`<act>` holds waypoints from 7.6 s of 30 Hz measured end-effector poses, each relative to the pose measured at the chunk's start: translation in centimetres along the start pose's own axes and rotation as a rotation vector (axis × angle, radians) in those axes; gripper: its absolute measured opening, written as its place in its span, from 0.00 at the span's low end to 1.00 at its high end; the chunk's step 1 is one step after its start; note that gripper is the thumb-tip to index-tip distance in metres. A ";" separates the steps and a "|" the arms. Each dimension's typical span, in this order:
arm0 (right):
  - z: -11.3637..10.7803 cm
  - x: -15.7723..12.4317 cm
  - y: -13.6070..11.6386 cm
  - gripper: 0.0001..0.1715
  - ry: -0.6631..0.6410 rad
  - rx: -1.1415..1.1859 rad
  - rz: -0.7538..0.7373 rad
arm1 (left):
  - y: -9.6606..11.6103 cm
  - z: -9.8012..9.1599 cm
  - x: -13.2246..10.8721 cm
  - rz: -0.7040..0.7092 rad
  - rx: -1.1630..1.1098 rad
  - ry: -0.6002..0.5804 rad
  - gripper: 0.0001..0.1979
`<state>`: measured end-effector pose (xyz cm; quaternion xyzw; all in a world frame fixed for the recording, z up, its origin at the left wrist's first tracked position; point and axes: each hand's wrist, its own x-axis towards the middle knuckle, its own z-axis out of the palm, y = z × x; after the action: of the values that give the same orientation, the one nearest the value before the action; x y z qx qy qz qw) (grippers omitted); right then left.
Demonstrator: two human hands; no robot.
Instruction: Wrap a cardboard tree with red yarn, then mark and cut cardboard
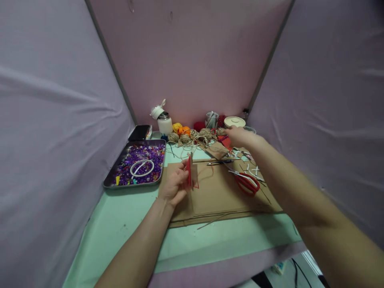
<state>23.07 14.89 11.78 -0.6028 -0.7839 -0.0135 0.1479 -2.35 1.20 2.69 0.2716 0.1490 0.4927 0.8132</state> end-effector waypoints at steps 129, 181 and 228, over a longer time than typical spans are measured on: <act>9.3 -14.4 -3.6 0.08 0.174 0.675 -0.089 | -2.7 0.4 0.8 -0.149 0.758 0.249 0.18; 9.0 -14.6 -3.6 0.06 0.151 0.588 -0.179 | -2.6 -0.6 0.7 -0.185 0.935 0.191 0.15; 11.6 -16.2 -8.2 0.10 0.067 0.589 -0.336 | -3.1 0.1 1.9 0.337 0.392 0.581 0.16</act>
<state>16.47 -0.33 -2.04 -0.3958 -0.8373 0.1697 0.3370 0.82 1.68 1.01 0.2918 0.4176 0.6380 0.5774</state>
